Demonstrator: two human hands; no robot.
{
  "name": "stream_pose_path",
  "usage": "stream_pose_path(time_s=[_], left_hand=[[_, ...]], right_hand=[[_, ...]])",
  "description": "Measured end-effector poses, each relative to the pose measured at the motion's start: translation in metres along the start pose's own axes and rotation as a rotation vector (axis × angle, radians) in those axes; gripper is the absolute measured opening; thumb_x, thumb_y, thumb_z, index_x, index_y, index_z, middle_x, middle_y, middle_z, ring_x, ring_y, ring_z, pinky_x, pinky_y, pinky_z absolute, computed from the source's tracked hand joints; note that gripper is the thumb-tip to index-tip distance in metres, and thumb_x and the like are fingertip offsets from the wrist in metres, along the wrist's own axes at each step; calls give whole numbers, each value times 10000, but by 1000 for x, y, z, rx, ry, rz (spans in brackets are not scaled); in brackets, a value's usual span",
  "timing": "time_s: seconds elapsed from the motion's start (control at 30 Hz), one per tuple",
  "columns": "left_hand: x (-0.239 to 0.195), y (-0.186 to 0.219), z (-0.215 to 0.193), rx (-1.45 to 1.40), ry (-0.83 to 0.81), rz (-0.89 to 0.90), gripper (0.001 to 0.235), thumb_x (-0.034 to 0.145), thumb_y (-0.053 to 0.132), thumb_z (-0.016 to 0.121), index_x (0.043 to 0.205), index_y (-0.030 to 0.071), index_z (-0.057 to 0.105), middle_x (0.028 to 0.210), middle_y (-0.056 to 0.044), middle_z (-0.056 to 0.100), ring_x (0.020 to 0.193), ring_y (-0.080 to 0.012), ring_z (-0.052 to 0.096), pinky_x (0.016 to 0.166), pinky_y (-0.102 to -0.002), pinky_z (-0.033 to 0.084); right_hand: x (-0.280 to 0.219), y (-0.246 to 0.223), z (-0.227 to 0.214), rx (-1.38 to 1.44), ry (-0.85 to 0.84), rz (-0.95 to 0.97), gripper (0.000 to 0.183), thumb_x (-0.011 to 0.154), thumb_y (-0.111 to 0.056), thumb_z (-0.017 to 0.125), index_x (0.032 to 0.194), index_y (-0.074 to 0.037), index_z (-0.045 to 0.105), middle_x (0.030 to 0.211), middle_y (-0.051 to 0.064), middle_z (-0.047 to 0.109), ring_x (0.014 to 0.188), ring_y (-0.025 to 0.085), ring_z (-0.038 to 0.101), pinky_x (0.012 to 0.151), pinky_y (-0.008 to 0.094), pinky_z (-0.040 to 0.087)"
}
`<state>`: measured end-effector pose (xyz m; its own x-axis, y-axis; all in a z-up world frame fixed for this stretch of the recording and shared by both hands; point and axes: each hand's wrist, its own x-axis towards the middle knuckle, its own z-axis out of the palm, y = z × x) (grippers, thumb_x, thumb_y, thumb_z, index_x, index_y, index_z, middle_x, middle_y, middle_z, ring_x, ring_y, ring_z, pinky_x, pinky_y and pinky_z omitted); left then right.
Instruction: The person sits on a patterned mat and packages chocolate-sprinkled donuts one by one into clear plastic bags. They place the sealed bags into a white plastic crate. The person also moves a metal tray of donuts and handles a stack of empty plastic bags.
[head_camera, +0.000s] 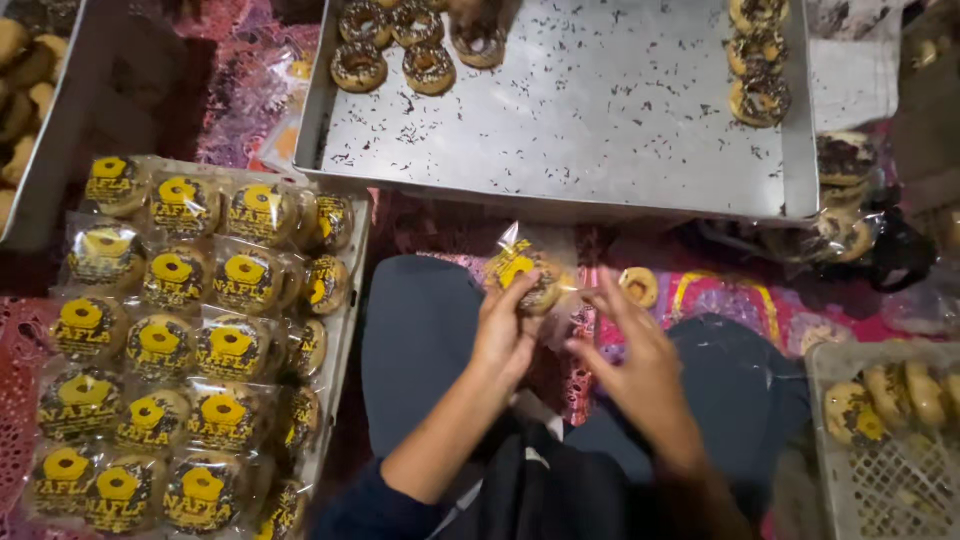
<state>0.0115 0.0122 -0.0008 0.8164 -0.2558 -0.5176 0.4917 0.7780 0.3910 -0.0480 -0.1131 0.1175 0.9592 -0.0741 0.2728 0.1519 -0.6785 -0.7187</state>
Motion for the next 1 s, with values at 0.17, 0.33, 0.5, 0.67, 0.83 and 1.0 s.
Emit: stream_pose_path(time_s=[0.17,0.33,0.5,0.67,0.83,1.0], left_hand=[[-25,10,-14,456,-319,140,442,978,137,698,1363,-29,558,1237,-161,686,1107,-277,691,964,-405,563],[-73,25,-3,962,-556,596,334,1025,154,685,1294,-42,712,1282,-194,735,1205,-300,694,1054,-395,518],[-113,37,24,1141,-526,295,303,1047,180,512,1196,9,713,1016,-140,798,923,-240,756,851,-318,587],[-138,58,26,1540,-534,147,291,1015,214,489,1132,74,716,985,-137,778,944,-278,773,864,-365,604],[-117,60,24,1410,-1085,494,258,1105,280,501,1102,130,712,1326,-169,666,1363,-418,550,1285,-510,244],[-85,44,13,372,-782,-101,449,1004,458,613,1275,103,662,1591,-65,492,1516,-261,421,1294,-450,286]], right_hand=[[-15,20,-8,-257,11,-243,304,860,-88,739,1163,-117,736,1213,112,716,1120,372,674,966,446,550],[-16,8,-27,-117,-122,58,165,924,-152,719,1079,-139,775,1027,32,766,882,201,745,777,361,586],[-39,6,-53,-397,-196,-528,253,827,-129,730,1049,-7,748,916,126,664,854,305,643,742,425,525],[-25,43,-90,-799,-329,-549,366,687,-347,783,907,-71,686,938,127,672,871,345,643,770,505,519],[-25,68,-72,-883,-306,-491,988,483,-704,767,1296,-151,667,1354,159,699,1216,371,639,924,603,435],[-79,67,7,478,-682,143,370,866,-271,828,1133,-32,734,1178,149,722,1149,290,690,1024,430,533]])
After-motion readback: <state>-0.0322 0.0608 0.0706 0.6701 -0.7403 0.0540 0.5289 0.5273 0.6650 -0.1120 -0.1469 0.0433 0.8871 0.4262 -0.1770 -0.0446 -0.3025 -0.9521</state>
